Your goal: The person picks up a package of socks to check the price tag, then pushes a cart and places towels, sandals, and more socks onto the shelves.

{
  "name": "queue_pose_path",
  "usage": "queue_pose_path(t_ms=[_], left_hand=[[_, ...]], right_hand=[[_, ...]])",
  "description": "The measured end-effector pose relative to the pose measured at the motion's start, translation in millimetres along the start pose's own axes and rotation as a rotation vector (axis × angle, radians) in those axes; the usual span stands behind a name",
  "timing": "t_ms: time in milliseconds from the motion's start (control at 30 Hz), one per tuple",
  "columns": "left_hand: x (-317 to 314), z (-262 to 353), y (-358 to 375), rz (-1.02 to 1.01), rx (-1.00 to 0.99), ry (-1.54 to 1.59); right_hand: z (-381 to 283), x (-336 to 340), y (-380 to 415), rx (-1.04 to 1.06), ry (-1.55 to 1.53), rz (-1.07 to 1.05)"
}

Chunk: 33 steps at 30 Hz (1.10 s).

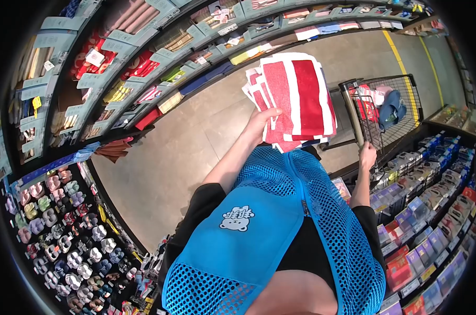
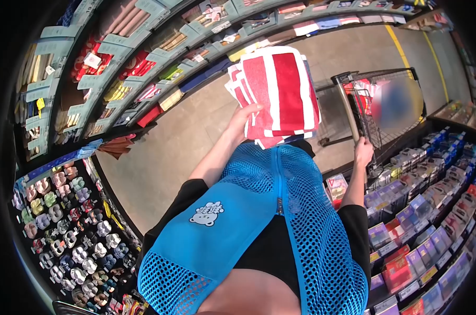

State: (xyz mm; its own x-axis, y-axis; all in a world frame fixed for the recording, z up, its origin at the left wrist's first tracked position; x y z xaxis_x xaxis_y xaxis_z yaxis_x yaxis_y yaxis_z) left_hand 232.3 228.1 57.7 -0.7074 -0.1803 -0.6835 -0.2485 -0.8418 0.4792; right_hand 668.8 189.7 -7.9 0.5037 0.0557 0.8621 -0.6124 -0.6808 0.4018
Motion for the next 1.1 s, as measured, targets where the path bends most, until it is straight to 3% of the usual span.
queue_pose_path(t_ms=[167, 233, 300, 333, 367, 400, 433, 467, 500, 533, 600, 633, 667, 700, 733, 767, 800, 833, 900, 1033, 1100], left_hand=[[-6.2, 9.0, -0.5, -0.014, -0.025, 0.002], [-6.7, 13.9, 3.4, -0.018, -0.019, -0.029], [-2.0, 16.0, 13.8, -0.011, 0.000, -0.063], [0.6, 14.8, 16.9, -0.013, 0.052, -0.025], [4.3, 14.1, 18.9, -0.019, 0.107, 0.009], [19.8, 5.4, 18.8, -0.020, 0.139, 0.054], [24.6, 1.7, 21.2, -0.054, 0.164, 0.117], [28.4, -1.4, 26.0, -0.081, 0.190, 0.183], [19.9, 5.3, 35.1, -0.056, 0.192, 0.146], [27.4, 5.5, 38.4, -0.042, 0.184, 0.151], [45.8, 12.0, 44.0, 0.035, 0.094, -0.149], [48.8, 14.3, 52.1, 0.105, 0.068, -0.077], [52.8, 18.3, 60.9, 0.127, 0.020, -0.054], [62.2, 19.3, 71.3, 0.196, 0.004, -0.041], [70.5, 15.9, 79.3, 0.266, -0.009, -0.024], [80.8, 11.8, 85.2, 0.296, -0.053, 0.032], [85.1, 14.1, 91.5, 0.317, -0.107, 0.066], [90.5, 10.3, 99.8, 0.380, -0.111, 0.120], [101.5, 8.1, 113.9, 0.424, -0.198, 0.181], [129.2, 9.7, 142.1, 0.462, -0.277, 0.234], [143.5, 13.2, 157.2, 0.464, -0.353, 0.257]], right_hand=[[17.8, -12.3, -11.6, -0.049, -0.172, -0.129], [-26.3, 22.5, 12.9, 0.342, -0.148, 0.271], [-72.8, 27.0, 36.9, 0.580, -0.522, 0.292], [-96.6, 10.2, 41.7, 0.645, -0.723, 0.131], [-116.8, -15.9, 47.5, 0.542, -0.833, -0.120], [-136.7, -48.9, 60.3, 0.368, -0.892, -0.429], [-159.2, -68.1, 92.1, 0.008, -0.901, -0.588], [-188.7, -85.9, 124.1, -0.028, -1.185, -0.951], [-198.3, -95.4, 130.4, 0.093, -1.167, -0.930], [-216.6, -88.3, 153.8, -0.146, -1.351, -1.001], [-227.5, -88.0, 160.7, -0.035, -1.507, -1.467], [-216.6, -74.9, 122.4, 0.304, -1.299, -1.141], [-209.8, -38.7, 95.7, 0.736, -0.919, -0.465], [-218.7, 16.0, 110.0, 0.925, -0.191, 0.085], [-195.0, 26.8, 88.4, 0.980, 0.050, 0.359], [-157.8, 17.9, 47.1, 0.872, -0.175, 0.264], [-132.1, 11.1, 28.3, 0.696, -0.051, 0.222], [-98.0, -15.3, -6.7, 0.501, -0.154, -0.143], [-66.7, -49.1, -39.5, 0.303, -0.333, -0.381], [-121.2, -51.1, -32.9, 0.333, -0.404, -0.396], [-131.9, -58.9, -58.1, 0.356, -0.224, -0.274]])
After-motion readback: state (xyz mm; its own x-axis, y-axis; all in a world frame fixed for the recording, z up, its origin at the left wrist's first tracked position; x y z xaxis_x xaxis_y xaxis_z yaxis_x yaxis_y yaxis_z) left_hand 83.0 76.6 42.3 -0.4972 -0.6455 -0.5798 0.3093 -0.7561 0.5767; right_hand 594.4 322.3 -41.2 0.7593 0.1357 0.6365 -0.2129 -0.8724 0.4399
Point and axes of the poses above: each hand's wrist, its own y-axis away from the middle knuckle, its own x-axis out of the back of the hand, z = x × y, the point moved 7 cm from there along -y, towards the middle knuckle, and after that the axes turned 5 degrees about -z, right-handed, at the moved point
